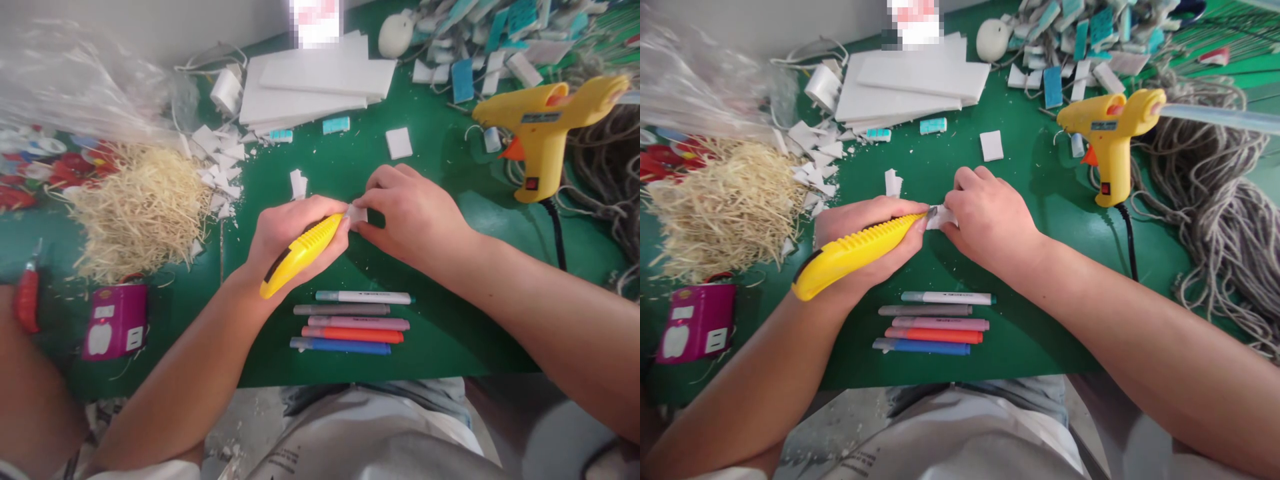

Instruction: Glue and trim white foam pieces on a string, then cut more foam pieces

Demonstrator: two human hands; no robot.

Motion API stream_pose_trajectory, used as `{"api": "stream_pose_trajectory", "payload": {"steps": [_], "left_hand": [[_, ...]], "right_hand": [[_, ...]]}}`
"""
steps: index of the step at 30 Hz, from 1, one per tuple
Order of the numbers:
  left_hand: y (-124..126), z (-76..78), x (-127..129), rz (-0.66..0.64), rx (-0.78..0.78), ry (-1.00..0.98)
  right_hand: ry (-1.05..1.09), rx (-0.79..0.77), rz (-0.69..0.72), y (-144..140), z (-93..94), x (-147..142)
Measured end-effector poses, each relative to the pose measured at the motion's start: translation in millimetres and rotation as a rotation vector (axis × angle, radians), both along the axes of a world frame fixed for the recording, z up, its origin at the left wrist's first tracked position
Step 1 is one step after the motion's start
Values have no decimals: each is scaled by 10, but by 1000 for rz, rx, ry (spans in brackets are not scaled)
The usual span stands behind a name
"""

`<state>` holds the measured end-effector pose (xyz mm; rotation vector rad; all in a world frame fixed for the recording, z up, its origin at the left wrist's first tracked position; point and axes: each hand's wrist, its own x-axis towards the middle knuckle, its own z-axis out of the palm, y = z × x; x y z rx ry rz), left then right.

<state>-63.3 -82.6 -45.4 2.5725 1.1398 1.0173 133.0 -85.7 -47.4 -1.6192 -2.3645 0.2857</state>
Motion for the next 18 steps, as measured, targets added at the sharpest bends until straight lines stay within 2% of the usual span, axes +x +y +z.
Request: {"api": "stream_pose_trajectory", "payload": {"steps": [6, 13, 18], "left_hand": [[6, -8, -8, -9, -27, -34], [-29, -28, -7, 115, -108, -175], [-34, -39, 25, 104, -151, -127]], "right_hand": [[-4, -2, 12, 9, 1, 14], [-9, -53, 8, 14, 26, 11], [14, -18, 31, 11, 16, 21]]}}
